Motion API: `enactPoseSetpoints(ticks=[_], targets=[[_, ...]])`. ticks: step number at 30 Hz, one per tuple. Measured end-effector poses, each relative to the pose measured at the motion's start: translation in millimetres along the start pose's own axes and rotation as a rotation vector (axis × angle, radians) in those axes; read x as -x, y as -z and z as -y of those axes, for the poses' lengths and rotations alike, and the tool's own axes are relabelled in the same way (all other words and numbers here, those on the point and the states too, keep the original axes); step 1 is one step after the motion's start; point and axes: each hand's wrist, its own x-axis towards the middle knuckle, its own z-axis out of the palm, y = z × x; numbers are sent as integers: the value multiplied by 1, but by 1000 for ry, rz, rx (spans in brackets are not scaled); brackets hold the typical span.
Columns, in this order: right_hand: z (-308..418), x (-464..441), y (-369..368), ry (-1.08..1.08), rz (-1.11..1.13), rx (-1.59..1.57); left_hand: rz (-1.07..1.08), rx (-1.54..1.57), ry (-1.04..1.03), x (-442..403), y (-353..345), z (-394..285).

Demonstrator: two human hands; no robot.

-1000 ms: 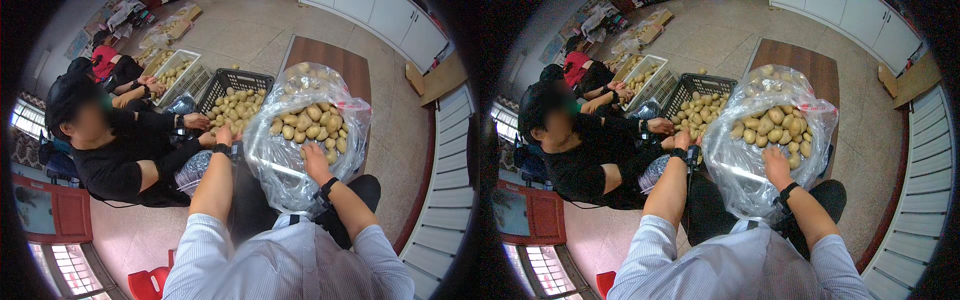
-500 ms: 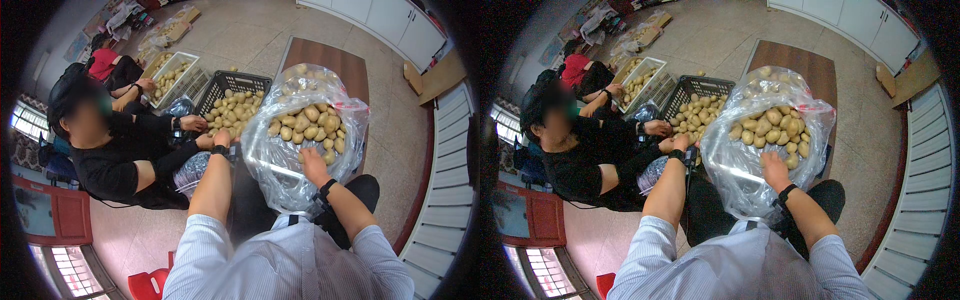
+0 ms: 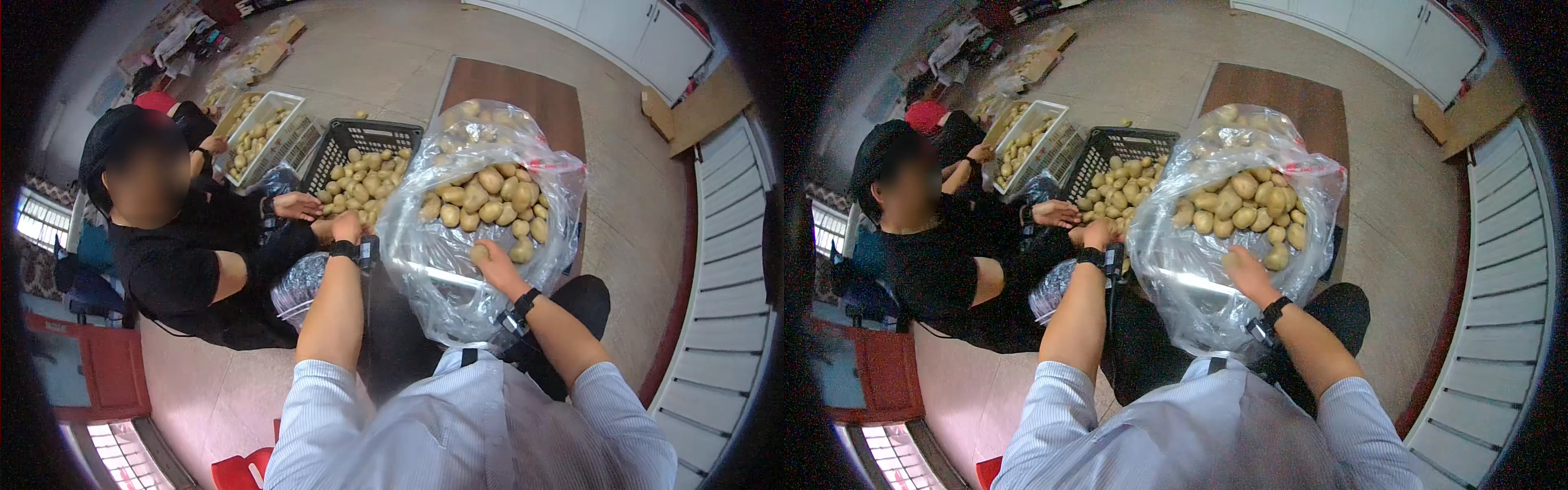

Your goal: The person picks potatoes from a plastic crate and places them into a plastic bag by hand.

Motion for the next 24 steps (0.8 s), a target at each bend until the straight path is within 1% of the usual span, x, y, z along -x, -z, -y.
enactPoseSetpoints(ticks=[1,2,3,4,5,7,8,9,11,13,15,16,17,19,20,21,22,23,24], targets=[[0,-2,0,-28,8,-175,6,6,-13,-2,-3,-3],[4,-2,2,-38,-3,-170,76,708,273,-4,-6,-10],[12,-1,5,-269,75,-462,157,1182,472,0,14,-31],[18,0,7,-498,149,-757,154,1623,744,5,34,-54],[19,-1,7,-506,134,-757,172,1625,737,8,48,-70],[22,-3,6,-504,188,-945,251,1615,632,12,67,-94],[39,-2,11,-520,164,-959,289,1552,564,21,93,-117],[51,-2,14,-522,154,-960,299,1551,559,23,96,-127],[70,-5,16,-316,213,-809,488,1474,450,23,97,-140],[84,-8,16,-333,186,-782,534,1447,431,26,99,-158],[96,-13,19,-225,293,-754,636,1396,341,30,98,-172],[102,-14,18,-221,297,-755,691,1374,321,29,98,-174],[108,-14,18,-195,295,-776,685,1372,324,29,98,-174],[114,-15,15,-166,295,-796,790,1331,250,32,105,-181],[117,-15,14,-152,277,-750,828,1395,337,34,108,-185],[118,-15,14,-139,258,-704,827,1395,339,36,111,-187],[119,-15,14,-138,259,-704,881,1416,268,37,113,-188],[119,-15,15,-93,264,-671,930,1435,198,38,115,-189],[120,-15,16,-46,271,-638,922,1434,202,37,110,-187]])
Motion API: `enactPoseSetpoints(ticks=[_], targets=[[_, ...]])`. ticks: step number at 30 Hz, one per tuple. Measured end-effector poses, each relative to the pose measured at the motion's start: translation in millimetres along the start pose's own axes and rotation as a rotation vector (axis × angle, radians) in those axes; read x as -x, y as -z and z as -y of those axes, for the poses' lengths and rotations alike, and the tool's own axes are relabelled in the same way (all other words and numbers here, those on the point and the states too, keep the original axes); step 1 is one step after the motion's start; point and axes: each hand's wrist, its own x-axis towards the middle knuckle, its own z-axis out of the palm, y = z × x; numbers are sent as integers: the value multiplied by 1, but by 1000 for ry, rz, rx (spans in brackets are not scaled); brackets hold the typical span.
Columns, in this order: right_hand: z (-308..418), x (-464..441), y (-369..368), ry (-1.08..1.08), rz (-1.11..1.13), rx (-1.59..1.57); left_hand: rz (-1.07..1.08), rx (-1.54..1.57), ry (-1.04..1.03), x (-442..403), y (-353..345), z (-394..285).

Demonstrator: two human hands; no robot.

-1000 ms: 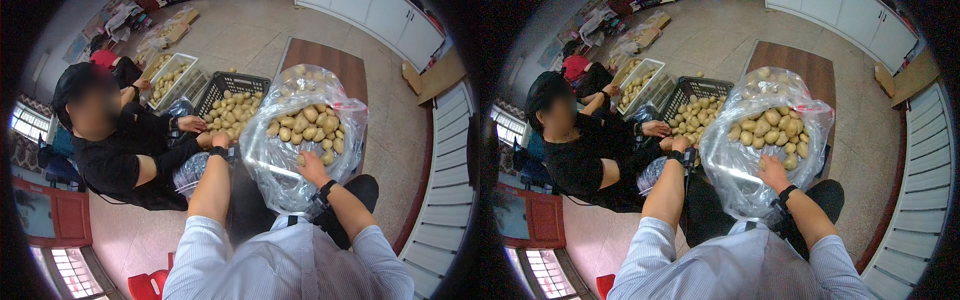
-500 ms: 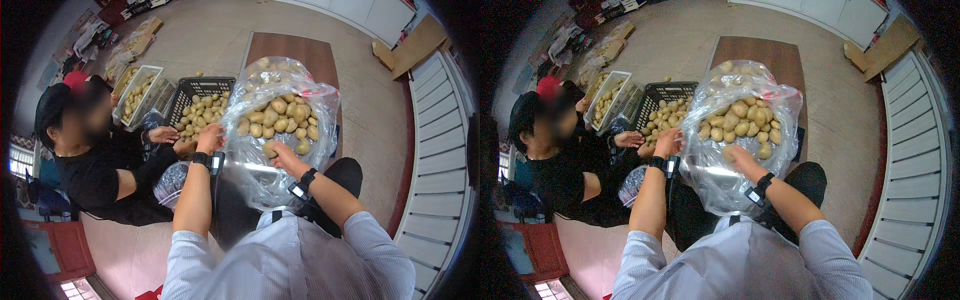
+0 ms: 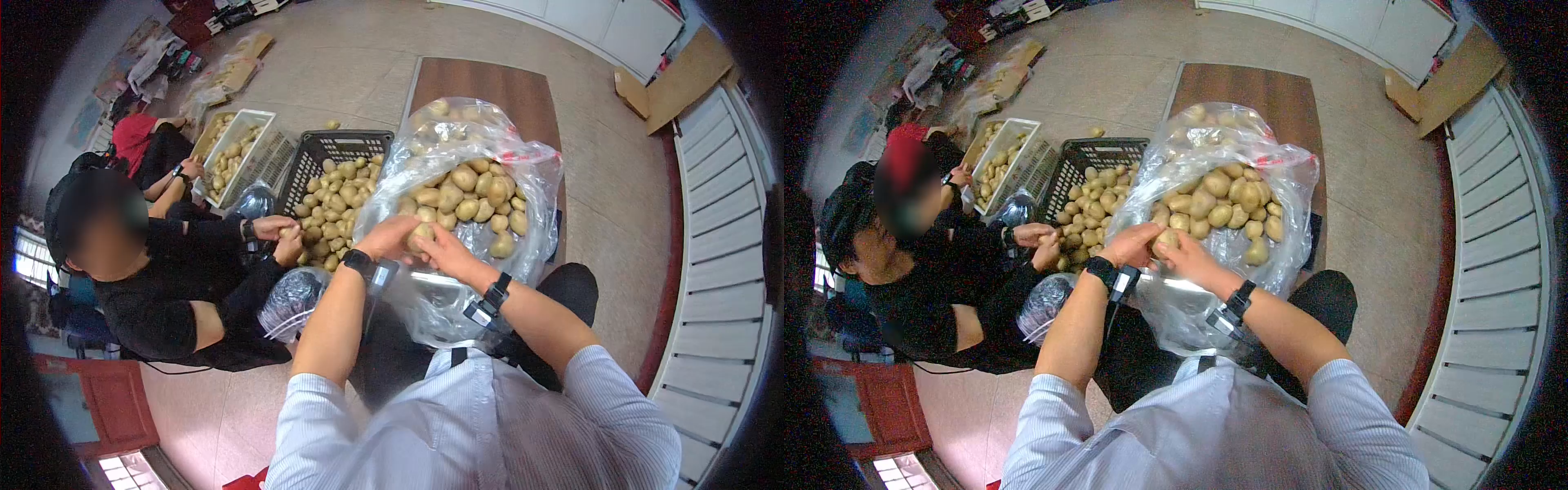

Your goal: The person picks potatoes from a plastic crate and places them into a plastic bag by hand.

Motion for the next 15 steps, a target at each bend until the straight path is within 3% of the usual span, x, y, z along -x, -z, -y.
enactPoseSetpoints(ticks=[3,5,7,9,12,15], targets=[[-2,1,-1,-31,-8,16,12,-184,-168,-4,7,5],[-6,3,0,26,5,17,108,-61,55,1,4,-3],[-11,6,0,6,-78,4,96,-33,51,0,5,-1],[-49,0,9,80,-135,57,-52,-45,51,-2,10,0],[-64,9,24,147,-278,294,-108,41,-10,0,16,3],[-65,21,40,27,-359,387,-186,127,-73,1,24,3]])
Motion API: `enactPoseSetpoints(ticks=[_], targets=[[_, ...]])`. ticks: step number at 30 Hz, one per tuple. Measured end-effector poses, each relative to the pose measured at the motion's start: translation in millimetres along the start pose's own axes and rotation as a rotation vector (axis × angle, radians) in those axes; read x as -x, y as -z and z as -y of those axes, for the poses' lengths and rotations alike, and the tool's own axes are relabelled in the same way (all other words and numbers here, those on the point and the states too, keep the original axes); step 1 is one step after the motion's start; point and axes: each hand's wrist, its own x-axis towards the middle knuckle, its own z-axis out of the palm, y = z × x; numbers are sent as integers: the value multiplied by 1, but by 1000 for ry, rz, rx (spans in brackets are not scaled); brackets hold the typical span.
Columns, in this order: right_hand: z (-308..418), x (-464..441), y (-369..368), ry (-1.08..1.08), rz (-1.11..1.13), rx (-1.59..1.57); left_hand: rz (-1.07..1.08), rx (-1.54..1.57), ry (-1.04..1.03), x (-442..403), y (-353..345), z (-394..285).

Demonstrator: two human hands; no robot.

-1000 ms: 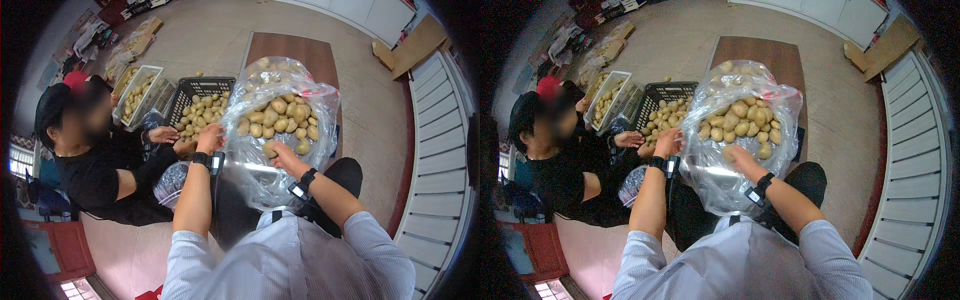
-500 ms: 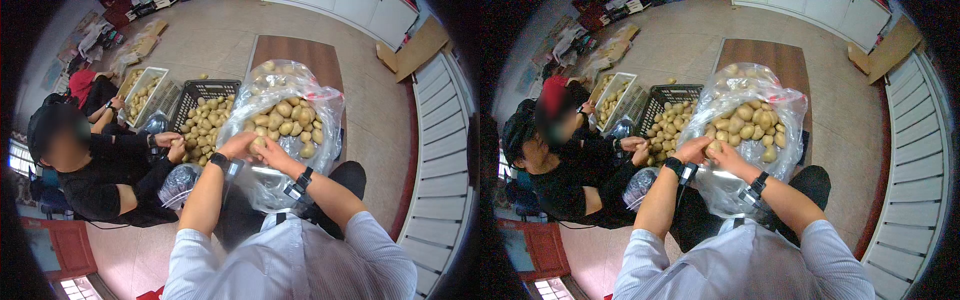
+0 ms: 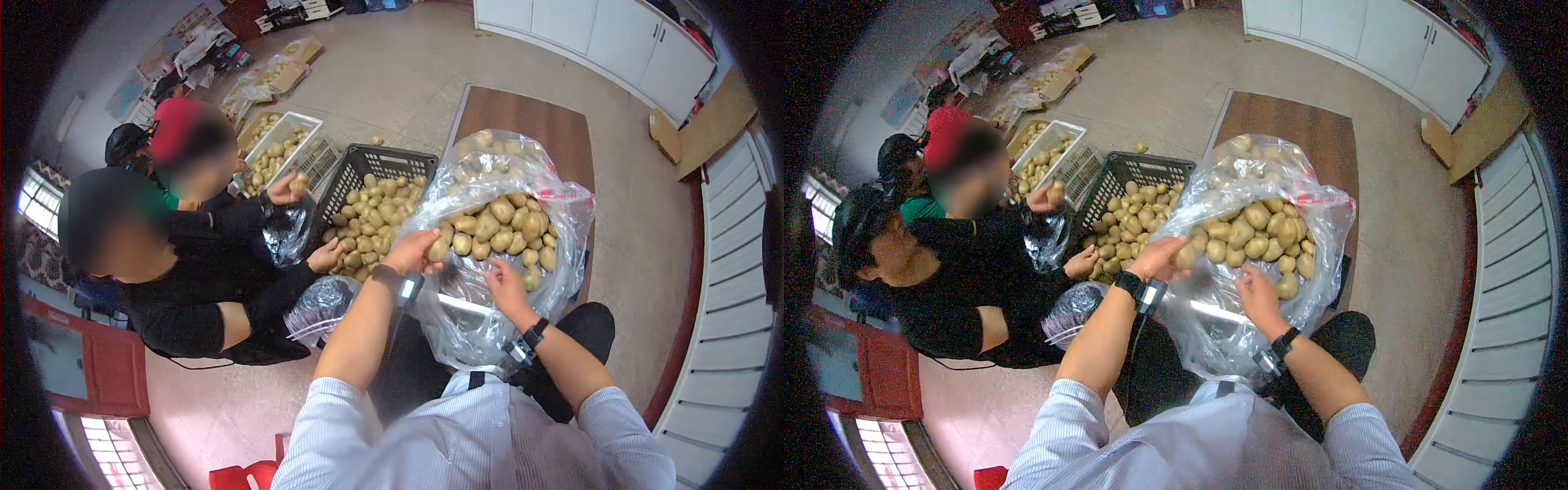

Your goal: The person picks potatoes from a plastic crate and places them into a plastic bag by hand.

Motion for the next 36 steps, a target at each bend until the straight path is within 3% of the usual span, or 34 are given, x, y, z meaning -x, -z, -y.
enactPoseSetpoints(ticks=[2,5,8,10,18,21,26,27,31,36], targets=[[-14,-1,9,130,-233,362,-31,44,-22,-4,10,4],[-20,1,25,171,-329,505,-126,-238,-271,-8,27,13],[-23,2,36,299,-374,567,-155,-392,-335,-3,34,7],[-24,2,40,303,-333,571,-186,116,-132,-4,37,10],[-19,13,36,230,-322,691,-362,464,-273,-7,61,15],[-38,13,31,223,-296,766,-570,579,-351,0,68,15],[-32,16,27,191,-229,806,-770,209,-507,-9,92,35],[-33,17,26,179,-203,823,-796,68,-408,1,86,28],[-33,18,23,126,-173,836,-732,641,-273,5,84,22],[-37,16,24,135,-165,783,-739,344,-285,-9,103,41]])
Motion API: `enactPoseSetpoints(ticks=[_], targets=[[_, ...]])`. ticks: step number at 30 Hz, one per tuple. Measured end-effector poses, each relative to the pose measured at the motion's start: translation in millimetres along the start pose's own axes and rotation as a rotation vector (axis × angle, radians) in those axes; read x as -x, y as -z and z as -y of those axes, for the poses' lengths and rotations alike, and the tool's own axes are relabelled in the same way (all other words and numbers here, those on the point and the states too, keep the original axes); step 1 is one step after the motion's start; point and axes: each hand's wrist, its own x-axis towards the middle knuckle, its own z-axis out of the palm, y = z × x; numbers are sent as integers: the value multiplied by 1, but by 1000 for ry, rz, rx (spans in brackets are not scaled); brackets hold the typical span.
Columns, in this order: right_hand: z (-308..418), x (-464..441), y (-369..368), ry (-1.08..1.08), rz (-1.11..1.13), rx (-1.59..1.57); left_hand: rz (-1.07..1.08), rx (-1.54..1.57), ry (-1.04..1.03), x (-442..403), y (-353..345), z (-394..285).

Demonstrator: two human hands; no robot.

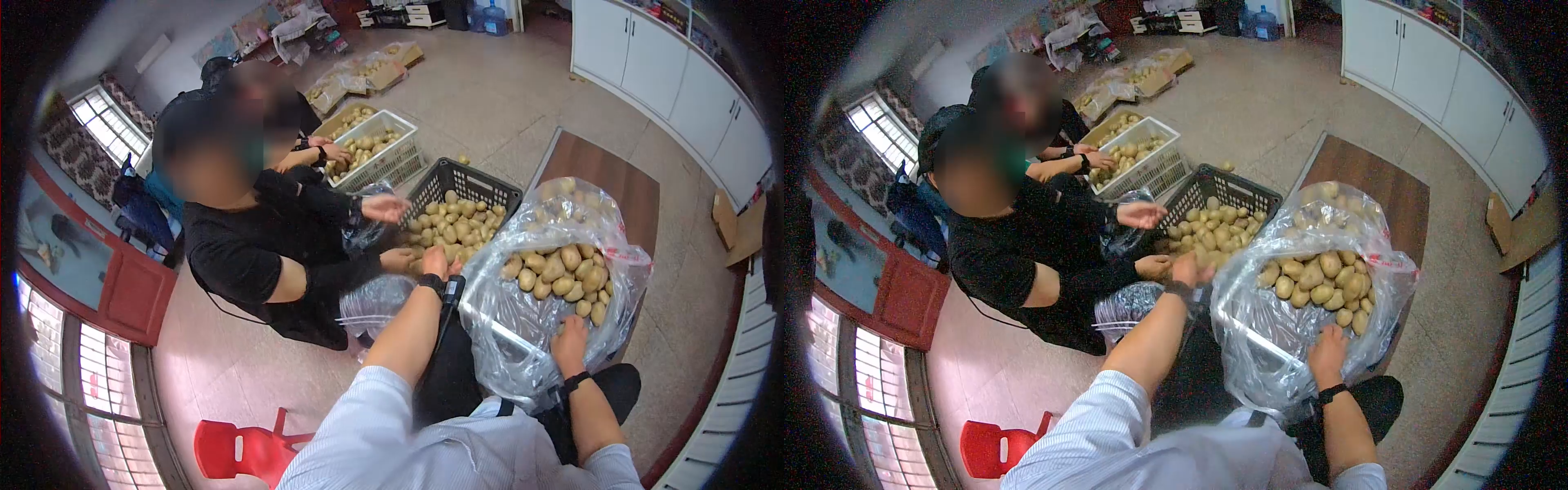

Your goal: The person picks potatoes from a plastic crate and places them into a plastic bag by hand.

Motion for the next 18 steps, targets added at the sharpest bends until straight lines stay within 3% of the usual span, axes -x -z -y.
enactPoseSetpoints(ticks=[4,8,13,16,17,18], targets=[[-5,-2,-4,107,-89,-108,-16,-488,-229,-19,13,18],[3,-4,4,10,-50,-170,-47,-1053,-530,-36,27,33],[5,-6,-1,2,-49,-304,48,-1400,-755,-52,33,40],[3,-6,-6,49,-72,-303,-36,-1252,-580,-51,30,42],[1,-8,-8,58,-60,-299,161,-1447,-795,-51,35,38],[-2,-8,-13,68,-79,-335,6,-1625,-812,-52,30,42]])
